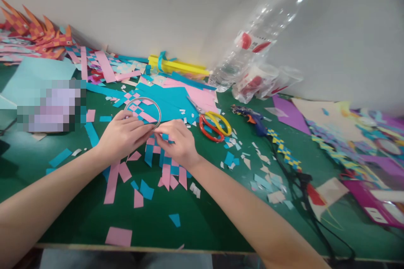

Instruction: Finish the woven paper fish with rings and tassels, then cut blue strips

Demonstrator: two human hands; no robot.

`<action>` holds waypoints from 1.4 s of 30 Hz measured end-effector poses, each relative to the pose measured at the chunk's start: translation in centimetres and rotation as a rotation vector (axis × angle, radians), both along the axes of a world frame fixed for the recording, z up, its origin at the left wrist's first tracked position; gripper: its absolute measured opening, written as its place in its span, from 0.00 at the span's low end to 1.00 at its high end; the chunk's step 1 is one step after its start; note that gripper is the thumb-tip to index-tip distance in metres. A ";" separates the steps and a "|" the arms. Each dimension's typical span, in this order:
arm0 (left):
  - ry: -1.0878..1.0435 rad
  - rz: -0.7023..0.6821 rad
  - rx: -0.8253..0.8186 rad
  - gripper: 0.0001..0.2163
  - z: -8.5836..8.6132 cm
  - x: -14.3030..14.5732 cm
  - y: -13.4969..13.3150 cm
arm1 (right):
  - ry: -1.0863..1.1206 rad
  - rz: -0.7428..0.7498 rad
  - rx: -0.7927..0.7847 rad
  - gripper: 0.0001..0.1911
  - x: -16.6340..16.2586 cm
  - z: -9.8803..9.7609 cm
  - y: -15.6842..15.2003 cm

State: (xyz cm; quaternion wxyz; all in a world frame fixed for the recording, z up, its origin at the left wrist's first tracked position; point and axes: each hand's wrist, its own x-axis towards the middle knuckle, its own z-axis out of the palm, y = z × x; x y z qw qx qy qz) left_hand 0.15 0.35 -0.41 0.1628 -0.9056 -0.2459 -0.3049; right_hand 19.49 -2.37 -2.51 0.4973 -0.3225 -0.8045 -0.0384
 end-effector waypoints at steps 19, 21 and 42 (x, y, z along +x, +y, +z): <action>-0.010 -0.027 -0.061 0.09 0.5 0.6 -0.7 | -0.319 -0.150 0.221 0.07 0.4 0.4 0.1; -0.044 -0.051 -0.110 0.09 0.6 0.6 -0.8 | -0.364 -0.160 0.267 0.06 0.4 0.6 0.0; -0.151 0.004 -0.369 0.11 0.5 0.4 -0.7 | -0.188 -0.076 0.230 0.07 0.6 0.4 0.3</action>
